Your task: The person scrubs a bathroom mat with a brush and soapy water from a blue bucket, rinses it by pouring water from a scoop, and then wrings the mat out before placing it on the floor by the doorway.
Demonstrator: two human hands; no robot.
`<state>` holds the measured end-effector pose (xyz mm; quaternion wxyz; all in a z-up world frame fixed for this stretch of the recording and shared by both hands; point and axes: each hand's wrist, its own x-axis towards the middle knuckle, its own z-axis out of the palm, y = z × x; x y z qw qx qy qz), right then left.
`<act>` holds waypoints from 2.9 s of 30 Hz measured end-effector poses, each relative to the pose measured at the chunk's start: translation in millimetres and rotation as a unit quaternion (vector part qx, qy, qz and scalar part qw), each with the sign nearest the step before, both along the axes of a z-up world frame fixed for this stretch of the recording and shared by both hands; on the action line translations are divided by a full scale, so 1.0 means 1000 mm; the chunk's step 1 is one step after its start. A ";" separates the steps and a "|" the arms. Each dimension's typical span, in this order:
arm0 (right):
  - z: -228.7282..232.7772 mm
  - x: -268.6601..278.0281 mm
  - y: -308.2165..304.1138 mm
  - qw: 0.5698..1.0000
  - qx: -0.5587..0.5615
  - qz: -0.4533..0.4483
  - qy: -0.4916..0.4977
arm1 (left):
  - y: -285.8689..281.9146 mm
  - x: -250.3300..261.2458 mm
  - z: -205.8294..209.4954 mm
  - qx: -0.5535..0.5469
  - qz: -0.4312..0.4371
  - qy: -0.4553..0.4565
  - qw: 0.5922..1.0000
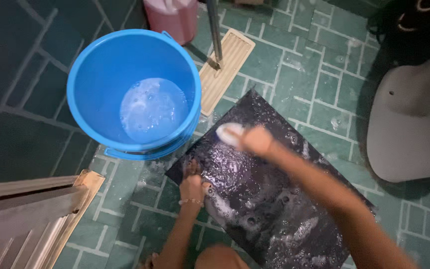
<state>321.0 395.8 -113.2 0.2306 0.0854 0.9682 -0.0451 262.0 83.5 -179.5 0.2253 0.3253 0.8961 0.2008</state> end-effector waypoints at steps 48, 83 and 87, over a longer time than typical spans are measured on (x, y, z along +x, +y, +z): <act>-0.008 0.012 0.032 0.990 0.085 0.095 -0.052 | -0.007 -0.009 -0.002 -0.006 -0.038 -0.001 0.999; 0.015 0.027 -0.006 0.962 0.126 -0.125 0.209 | -0.028 0.056 -0.030 0.120 -0.180 0.157 0.964; -0.029 0.034 -0.091 0.951 0.114 -0.205 0.201 | -0.046 0.163 -0.073 0.151 -0.202 0.147 0.956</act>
